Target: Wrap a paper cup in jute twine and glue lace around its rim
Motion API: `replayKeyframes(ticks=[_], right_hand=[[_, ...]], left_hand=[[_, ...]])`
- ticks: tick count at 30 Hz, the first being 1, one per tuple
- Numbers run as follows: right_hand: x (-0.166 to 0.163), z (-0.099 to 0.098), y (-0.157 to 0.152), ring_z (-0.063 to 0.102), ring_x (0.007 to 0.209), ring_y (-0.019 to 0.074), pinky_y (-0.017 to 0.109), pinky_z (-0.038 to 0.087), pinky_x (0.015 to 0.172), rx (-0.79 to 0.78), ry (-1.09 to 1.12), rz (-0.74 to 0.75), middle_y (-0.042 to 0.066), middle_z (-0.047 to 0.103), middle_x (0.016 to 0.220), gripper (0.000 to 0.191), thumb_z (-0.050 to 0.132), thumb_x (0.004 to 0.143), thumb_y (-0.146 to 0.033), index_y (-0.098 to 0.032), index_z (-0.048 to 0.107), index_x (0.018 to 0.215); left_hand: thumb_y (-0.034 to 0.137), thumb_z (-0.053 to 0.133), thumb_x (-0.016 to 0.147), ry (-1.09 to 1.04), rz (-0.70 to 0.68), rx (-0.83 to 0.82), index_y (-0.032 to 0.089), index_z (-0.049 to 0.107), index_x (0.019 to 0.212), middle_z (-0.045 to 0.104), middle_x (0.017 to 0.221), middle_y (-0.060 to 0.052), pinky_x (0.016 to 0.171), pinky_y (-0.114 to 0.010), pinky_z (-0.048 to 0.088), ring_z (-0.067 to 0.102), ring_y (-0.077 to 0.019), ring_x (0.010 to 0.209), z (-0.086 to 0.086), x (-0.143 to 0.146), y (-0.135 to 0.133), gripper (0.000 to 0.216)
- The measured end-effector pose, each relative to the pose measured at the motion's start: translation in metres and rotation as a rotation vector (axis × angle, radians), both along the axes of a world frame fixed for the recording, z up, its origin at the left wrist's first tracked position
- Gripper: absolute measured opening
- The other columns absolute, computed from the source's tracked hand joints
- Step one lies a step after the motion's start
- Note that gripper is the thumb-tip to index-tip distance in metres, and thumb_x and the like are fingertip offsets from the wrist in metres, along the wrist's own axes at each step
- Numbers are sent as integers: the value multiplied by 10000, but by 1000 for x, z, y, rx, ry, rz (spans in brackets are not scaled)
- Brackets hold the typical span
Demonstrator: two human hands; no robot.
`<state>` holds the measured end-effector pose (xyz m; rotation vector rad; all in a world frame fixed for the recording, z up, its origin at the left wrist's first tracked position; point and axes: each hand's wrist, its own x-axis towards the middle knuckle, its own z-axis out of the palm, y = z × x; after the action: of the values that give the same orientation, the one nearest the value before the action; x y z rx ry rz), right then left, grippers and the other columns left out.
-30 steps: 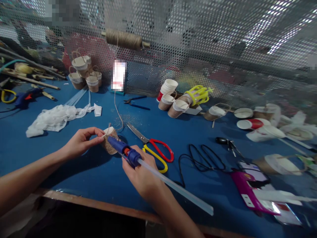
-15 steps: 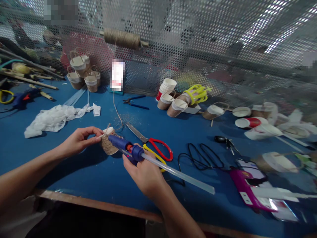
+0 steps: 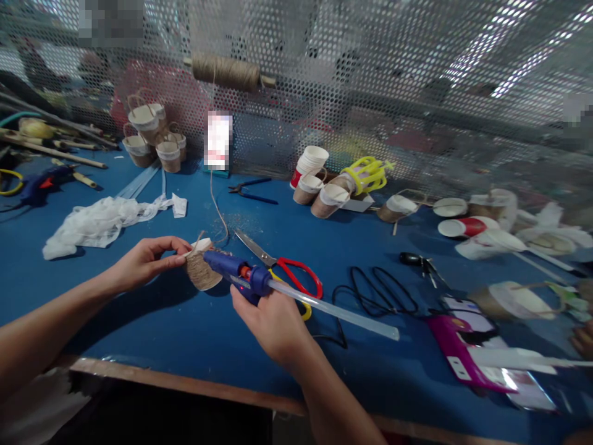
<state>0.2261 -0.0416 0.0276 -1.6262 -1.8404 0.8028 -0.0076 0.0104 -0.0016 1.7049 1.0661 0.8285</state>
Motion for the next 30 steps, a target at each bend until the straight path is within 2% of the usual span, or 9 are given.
replayKeyframes(ticks=[7, 16, 24, 30], right_hand=[[9, -2, 7, 514, 405, 119, 250, 409, 400, -54, 22, 0, -15, 558, 463, 196, 503, 782, -328, -194, 607, 681], [0, 8, 6, 488, 374, 106, 238, 418, 379, -114, 61, -29, -32, 503, 425, 198, 517, 755, -334, -182, 530, 629], [5, 0, 5, 517, 406, 119, 246, 424, 386, -112, 84, -25, -13, 561, 487, 181, 539, 762, -350, -188, 554, 684], [2, 3, 2, 499, 393, 113, 245, 409, 385, -69, 80, -4, -6, 562, 484, 172, 526, 755, -331, -180, 557, 678]], left_hand=[[293, 547, 773, -9, -20, -3, 168, 553, 701, 635, 804, -45, 780, -311, 418, 563, -174, 841, 2, -1, 1, 145], [286, 559, 765, -8, -29, -6, 161, 563, 707, 644, 820, -55, 800, -322, 421, 577, -183, 848, 3, -1, 1, 138], [283, 555, 778, -10, -29, 7, 168, 567, 722, 659, 839, -54, 793, -317, 431, 582, -176, 856, 0, -2, 2, 129], [299, 551, 788, -13, -29, 10, 162, 578, 768, 655, 843, -59, 791, -326, 423, 577, -176, 854, -3, -3, 3, 141]])
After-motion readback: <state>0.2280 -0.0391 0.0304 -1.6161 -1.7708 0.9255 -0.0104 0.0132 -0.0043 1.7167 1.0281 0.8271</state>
